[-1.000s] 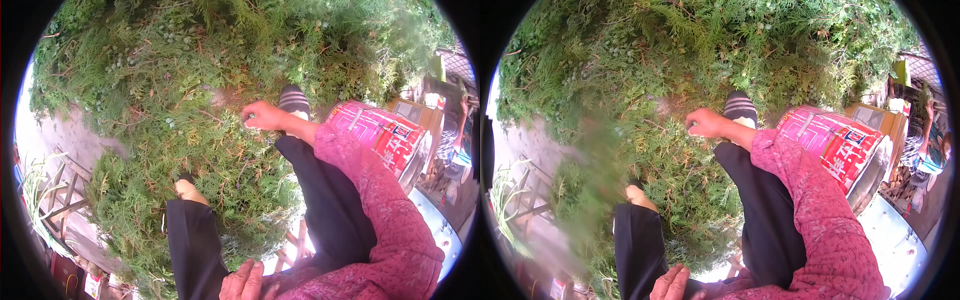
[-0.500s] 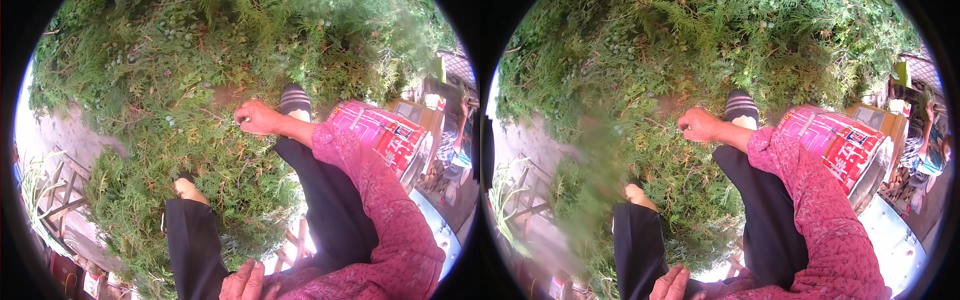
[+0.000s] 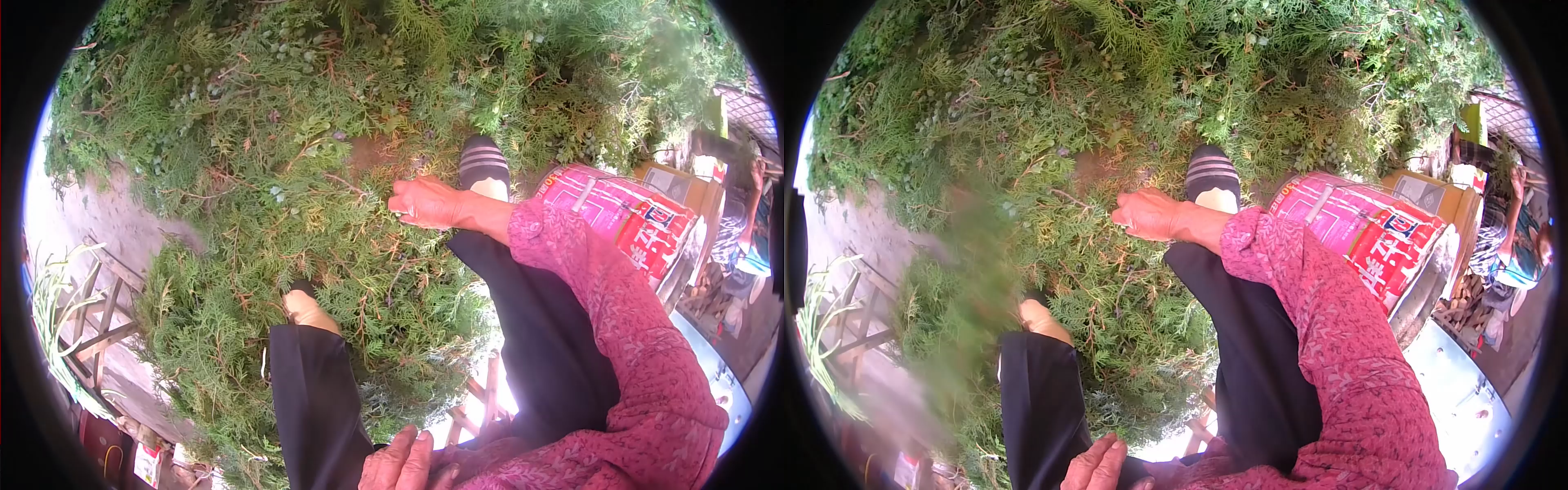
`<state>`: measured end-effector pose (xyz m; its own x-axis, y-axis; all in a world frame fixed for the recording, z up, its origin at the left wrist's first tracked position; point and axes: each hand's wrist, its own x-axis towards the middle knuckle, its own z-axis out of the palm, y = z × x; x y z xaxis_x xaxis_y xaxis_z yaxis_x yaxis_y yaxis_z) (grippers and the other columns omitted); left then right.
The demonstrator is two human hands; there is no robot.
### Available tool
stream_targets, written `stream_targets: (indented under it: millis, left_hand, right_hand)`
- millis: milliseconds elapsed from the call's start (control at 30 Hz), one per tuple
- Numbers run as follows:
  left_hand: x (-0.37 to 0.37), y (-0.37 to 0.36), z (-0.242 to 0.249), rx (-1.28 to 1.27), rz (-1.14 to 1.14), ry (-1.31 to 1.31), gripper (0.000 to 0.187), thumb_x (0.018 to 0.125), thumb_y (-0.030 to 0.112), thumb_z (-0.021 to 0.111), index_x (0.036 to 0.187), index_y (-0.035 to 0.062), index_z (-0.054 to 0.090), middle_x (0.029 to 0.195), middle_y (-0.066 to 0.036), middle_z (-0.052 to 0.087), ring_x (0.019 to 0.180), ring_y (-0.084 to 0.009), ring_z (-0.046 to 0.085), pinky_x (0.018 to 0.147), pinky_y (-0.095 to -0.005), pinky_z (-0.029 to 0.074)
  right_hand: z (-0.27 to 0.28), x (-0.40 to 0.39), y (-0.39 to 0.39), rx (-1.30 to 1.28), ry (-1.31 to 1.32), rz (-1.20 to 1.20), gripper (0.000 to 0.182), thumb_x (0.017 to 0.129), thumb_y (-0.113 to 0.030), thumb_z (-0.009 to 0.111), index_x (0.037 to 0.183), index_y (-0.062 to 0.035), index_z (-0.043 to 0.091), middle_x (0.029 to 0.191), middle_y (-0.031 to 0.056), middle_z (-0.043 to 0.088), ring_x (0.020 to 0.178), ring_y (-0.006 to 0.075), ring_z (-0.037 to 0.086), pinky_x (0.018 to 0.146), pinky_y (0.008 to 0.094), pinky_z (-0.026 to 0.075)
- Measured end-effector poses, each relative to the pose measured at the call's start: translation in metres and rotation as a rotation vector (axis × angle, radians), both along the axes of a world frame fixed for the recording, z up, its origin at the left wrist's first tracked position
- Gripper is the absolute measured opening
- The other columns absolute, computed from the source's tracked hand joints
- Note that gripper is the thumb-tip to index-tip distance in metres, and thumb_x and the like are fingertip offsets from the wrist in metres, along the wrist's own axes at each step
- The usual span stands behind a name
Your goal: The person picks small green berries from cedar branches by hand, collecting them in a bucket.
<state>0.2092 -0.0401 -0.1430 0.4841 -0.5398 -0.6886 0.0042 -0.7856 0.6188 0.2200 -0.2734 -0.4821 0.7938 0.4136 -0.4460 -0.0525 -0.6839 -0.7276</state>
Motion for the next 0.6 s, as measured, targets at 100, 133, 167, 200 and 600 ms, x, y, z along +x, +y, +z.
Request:
stream_targets:
  millis: [100,133,167,200,600]
  left_hand:
    - [0.0,0.0,0.0,-0.016,0.004,-0.003,0.055,0.061,0.008,0.073,0.112,0.0013,0.055,0.109,-0.02,0.056,0.092,-0.0354,0.055,0.078,-0.0396,0.046]
    - [0.0,0.0,0.0,-0.013,0.005,0.0,0.055,0.061,0.008,0.073,0.112,0.0014,0.055,0.109,-0.02,0.056,0.092,-0.0354,0.055,0.078,-0.0397,0.046]
    - [0.0,0.0,0.0,-0.01,0.006,0.002,0.055,0.062,0.008,0.073,0.112,0.0015,0.055,0.109,-0.02,0.056,0.092,-0.0354,0.055,0.078,-0.0397,0.046]
    - [0.0,0.0,0.0,-0.01,0.006,0.002,0.055,0.062,0.008,0.073,0.112,0.0015,0.055,0.109,-0.02,0.056,0.092,-0.0354,0.055,0.078,-0.0397,0.046]
    - [0.002,-0.003,0.0,0.005,-0.003,0.01,0.055,0.061,0.007,0.073,0.112,0.0014,0.055,0.108,-0.02,0.056,0.091,-0.0353,0.055,0.078,-0.0398,0.046]
  right_hand:
    - [-0.006,-0.003,-0.001,-0.021,-0.016,0.026,0.015,0.073,-0.016,0.06,0.075,-0.0038,0.051,0.076,0.0114,0.052,0.067,0.0298,0.055,0.059,0.0398,0.043]
    - [-0.007,-0.002,-0.001,-0.041,-0.032,0.0,0.014,0.073,-0.016,0.059,0.075,-0.0039,0.053,0.073,0.0092,0.053,0.064,0.0256,0.056,0.054,0.0363,0.043]
    - [-0.007,-0.001,-0.006,-0.041,-0.032,0.0,0.014,0.073,-0.016,0.059,0.075,-0.0039,0.053,0.073,0.0092,0.053,0.064,0.0256,0.056,0.054,0.0363,0.043]
    - [0.007,0.008,-0.014,0.199,0.394,-0.206,0.014,0.075,-0.017,0.059,0.076,-0.0043,0.054,0.071,0.0063,0.054,0.061,0.0198,0.055,0.05,0.0308,0.04]
    - [-0.011,0.002,-0.002,0.131,0.108,-0.078,0.015,0.077,-0.018,0.062,0.088,-0.0075,0.062,0.081,0.0057,0.062,0.067,0.0178,0.06,0.06,0.0324,0.048]
